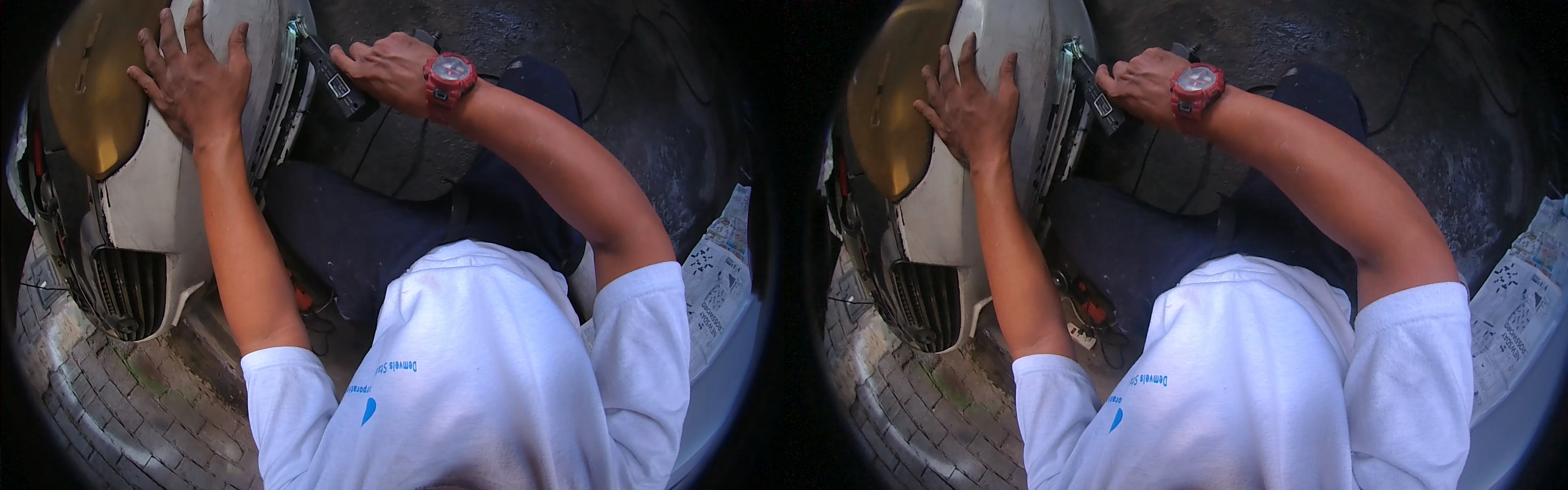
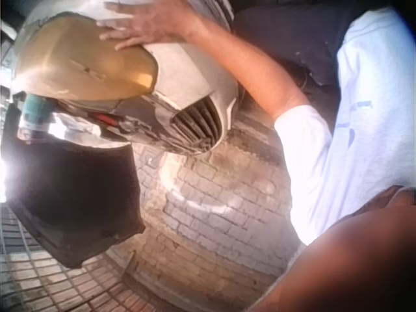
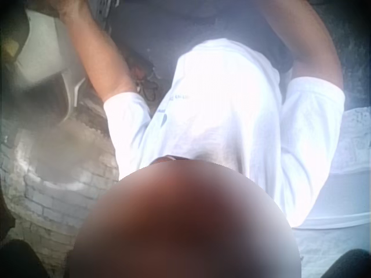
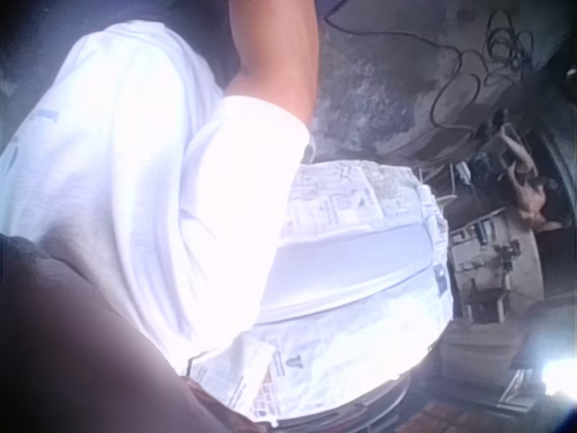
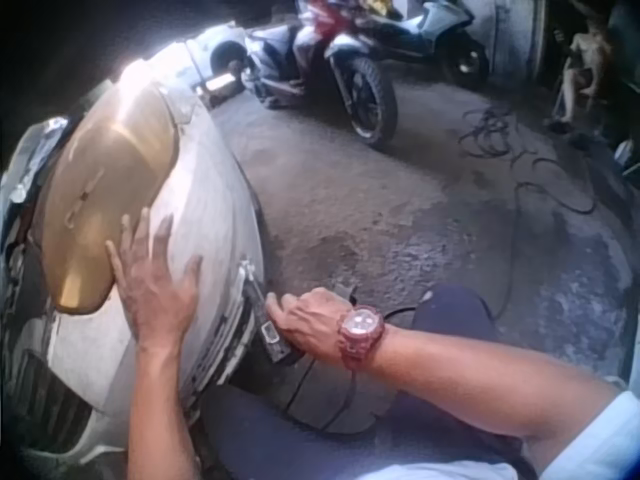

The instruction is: The person uses a heat gun to soften and reshape a damaged section of a white car bumper, then switches to an angle grinder to smooth the area. The person repeatedly applies heat and grinds the same region while seated on the floor.

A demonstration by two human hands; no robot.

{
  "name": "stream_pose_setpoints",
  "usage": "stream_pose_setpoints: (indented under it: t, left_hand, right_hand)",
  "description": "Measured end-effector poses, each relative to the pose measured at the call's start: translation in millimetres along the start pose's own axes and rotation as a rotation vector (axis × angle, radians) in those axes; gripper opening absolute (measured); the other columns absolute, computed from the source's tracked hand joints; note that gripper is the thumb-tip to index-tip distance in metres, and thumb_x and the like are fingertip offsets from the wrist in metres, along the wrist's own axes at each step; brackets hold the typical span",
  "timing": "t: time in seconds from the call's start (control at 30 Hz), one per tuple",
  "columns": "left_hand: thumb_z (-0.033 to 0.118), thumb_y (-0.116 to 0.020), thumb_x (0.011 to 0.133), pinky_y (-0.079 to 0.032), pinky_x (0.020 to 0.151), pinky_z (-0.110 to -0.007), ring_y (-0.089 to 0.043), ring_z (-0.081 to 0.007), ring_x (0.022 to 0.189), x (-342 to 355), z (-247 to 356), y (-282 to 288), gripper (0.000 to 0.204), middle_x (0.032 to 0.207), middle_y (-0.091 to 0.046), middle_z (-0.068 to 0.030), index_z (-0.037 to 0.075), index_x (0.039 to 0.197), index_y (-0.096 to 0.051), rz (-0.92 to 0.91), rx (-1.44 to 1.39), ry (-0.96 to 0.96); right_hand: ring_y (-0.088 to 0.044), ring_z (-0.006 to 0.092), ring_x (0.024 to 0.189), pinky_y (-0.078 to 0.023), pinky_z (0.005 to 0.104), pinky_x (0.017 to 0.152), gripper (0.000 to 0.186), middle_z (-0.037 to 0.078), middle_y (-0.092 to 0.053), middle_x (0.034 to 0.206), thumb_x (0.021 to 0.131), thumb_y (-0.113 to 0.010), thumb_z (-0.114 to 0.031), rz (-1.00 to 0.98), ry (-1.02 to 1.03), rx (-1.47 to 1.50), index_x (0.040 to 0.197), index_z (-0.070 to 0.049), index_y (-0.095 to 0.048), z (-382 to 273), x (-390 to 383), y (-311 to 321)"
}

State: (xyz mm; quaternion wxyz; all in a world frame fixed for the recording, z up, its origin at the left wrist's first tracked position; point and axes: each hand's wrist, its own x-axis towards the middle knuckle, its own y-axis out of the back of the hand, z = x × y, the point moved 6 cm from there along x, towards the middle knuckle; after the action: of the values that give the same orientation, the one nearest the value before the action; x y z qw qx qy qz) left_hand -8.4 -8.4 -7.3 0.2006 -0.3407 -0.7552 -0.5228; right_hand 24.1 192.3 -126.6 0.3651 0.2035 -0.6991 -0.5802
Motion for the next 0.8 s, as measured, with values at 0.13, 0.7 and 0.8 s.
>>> stream_pose_setpoints:
  t: [0.13,0.7,0.8]
  left_hand:
    - [0.072,-0.060,0.099,-0.022,0.129,-0.069,-0.035,-0.0375,0.159,0.3,0.0,0.3,0.068,0.164,-0.050,-0.0074,0.037,0.156,-0.053,-0.004,0.010,-0.003]
    - [0.074,-0.059,0.098,-0.024,0.128,-0.069,-0.036,-0.0365,0.159,-0.2,-0.7,-1.7,0.070,0.164,-0.051,-0.0064,0.037,0.157,-0.052,0.000,0.049,-0.013]
    - [0.073,-0.059,0.098,-0.024,0.129,-0.069,-0.036,-0.0367,0.159,-0.6,-0.4,-1.6,0.070,0.164,-0.051,-0.0065,0.037,0.157,-0.052,0.003,0.033,-0.008]
  right_hand:
    - [-0.079,0.0291,0.086,-0.063,0.0376,0.073,0.056,0.017,-0.074,0.107,0.099,-0.063,-0.005,-0.017,0.018,-0.004,0.153,0.000,-0.050,1.9,3.7,-0.9]
    - [-0.079,0.0329,0.094,-0.065,0.0389,0.080,0.047,0.020,-0.076,0.105,0.096,-0.067,-0.004,-0.011,-0.001,0.040,0.141,0.005,-0.056,-1.8,0.5,3.6]
    - [-0.079,0.0331,0.094,-0.065,0.0389,0.080,0.046,0.021,-0.075,0.105,0.096,-0.067,-0.004,-0.011,-0.002,0.036,0.140,0.005,-0.056,-1.9,0.3,3.0]
